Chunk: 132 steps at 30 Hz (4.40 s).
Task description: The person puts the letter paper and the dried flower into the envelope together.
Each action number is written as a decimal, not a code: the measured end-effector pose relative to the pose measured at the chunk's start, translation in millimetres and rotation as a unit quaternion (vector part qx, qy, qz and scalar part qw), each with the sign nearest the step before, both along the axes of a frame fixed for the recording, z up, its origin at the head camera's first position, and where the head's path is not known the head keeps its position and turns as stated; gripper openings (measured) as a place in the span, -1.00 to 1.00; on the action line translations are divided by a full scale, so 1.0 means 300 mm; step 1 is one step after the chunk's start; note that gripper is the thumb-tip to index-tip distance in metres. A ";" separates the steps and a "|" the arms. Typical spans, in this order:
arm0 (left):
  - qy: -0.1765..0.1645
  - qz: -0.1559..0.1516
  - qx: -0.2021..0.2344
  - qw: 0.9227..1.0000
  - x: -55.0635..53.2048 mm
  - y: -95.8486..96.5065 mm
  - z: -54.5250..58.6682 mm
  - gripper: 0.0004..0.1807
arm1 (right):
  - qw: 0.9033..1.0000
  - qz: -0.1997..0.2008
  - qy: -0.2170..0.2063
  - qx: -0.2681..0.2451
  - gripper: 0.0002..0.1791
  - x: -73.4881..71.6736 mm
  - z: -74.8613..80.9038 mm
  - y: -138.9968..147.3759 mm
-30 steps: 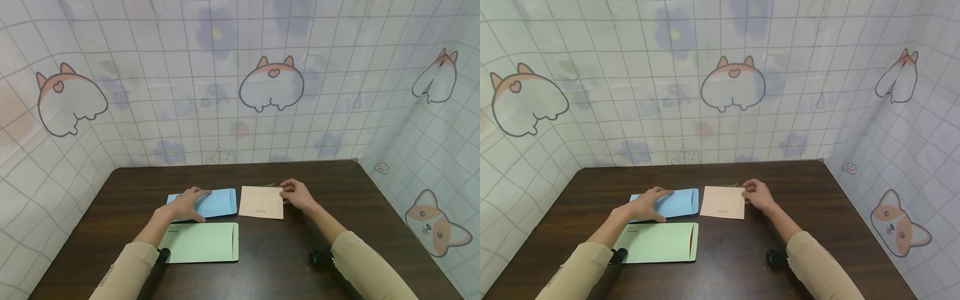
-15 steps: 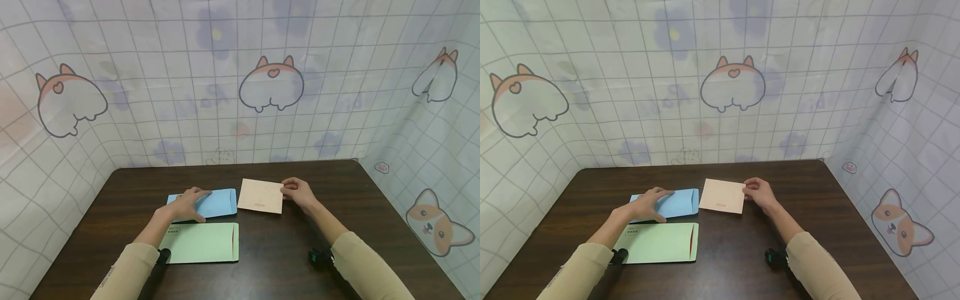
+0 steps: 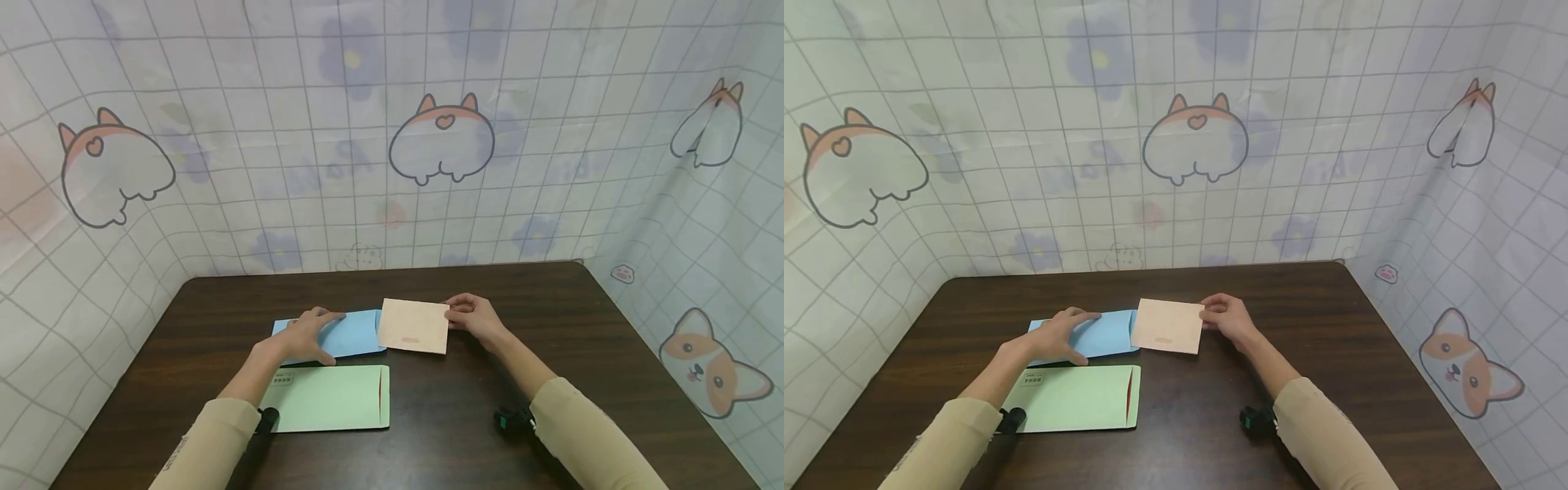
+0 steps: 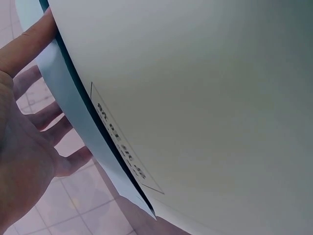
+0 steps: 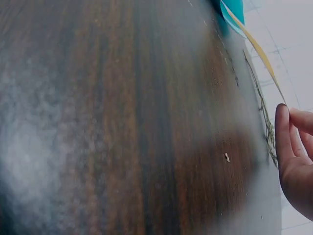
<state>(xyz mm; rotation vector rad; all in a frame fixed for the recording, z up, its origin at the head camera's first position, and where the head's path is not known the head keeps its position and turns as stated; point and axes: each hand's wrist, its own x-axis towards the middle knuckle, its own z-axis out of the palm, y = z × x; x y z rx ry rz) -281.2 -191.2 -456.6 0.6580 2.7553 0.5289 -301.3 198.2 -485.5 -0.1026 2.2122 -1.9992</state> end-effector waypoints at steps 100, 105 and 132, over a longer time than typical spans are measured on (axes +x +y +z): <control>-0.012 0.001 -0.018 1.000 -0.001 0.011 0.010 0.04 | 0.995 0.081 -0.054 0.007 -0.64 -0.019 0.038 -0.256; -0.014 0.001 -0.018 1.000 0.000 0.011 0.010 0.05 | 0.995 0.078 -0.060 -0.004 -0.64 -0.021 0.031 -0.267; -0.014 0.001 -0.028 0.999 -0.009 0.014 0.012 0.05 | 0.993 0.097 -0.058 -0.018 -0.67 -0.031 0.031 -0.321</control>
